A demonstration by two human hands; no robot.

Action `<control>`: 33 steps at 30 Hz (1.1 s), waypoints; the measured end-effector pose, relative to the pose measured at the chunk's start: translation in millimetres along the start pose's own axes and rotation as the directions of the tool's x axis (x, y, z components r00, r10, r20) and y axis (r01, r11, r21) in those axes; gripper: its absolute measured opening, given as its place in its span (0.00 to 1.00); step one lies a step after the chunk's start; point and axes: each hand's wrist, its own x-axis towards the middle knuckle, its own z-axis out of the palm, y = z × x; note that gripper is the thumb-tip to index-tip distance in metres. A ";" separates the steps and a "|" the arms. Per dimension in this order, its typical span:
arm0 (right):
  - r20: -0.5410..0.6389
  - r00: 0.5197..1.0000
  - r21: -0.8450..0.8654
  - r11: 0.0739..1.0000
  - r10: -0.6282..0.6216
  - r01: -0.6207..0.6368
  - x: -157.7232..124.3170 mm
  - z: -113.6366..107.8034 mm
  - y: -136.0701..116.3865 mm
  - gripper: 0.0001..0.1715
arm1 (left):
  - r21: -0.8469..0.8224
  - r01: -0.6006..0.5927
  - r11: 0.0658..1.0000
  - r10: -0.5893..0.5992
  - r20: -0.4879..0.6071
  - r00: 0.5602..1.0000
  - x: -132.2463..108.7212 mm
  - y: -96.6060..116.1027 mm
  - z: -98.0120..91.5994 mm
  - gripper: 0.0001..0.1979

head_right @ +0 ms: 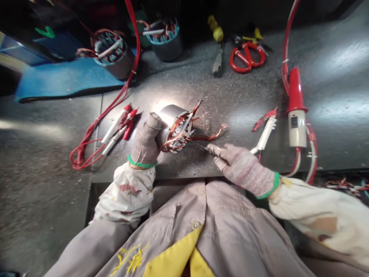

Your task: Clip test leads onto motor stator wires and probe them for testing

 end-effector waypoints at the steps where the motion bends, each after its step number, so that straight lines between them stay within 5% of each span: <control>1: -0.058 0.998 0.122 0.992 0.026 -0.019 -5.6 6.8 2.8 0.24 | -0.003 -0.007 1.000 0.007 -0.020 1.000 -1.8 -3.2 -1.5 0.22; 6: -0.070 0.981 0.418 0.898 0.179 -0.134 -19.8 21.0 -8.7 0.23 | 0.002 -0.065 0.998 0.065 -0.090 0.994 -4.8 -13.5 -6.3 0.23; 19: 0.108 0.926 0.626 0.699 0.362 -0.346 -9.1 16.7 -16.8 0.25 | -0.021 -0.111 0.994 0.107 -0.140 0.984 -6.1 -17.4 -4.6 0.23; 25: 0.454 0.779 0.713 0.347 0.433 -0.609 0.6 4.6 -17.4 0.33 | 0.026 -0.051 0.998 0.053 -0.115 0.992 -5.0 -16.3 -6.0 0.26; 28: 0.524 0.739 0.742 0.199 0.424 -0.640 4.1 1.6 -20.5 0.35 | 0.027 -0.055 0.998 0.059 -0.143 0.988 -4.5 -18.0 -7.0 0.25; 33: 0.467 0.757 0.774 0.202 0.457 -0.600 1.8 4.5 -32.7 0.37 | 0.022 -0.082 0.996 0.084 -0.139 0.987 -3.1 -22.3 -9.4 0.24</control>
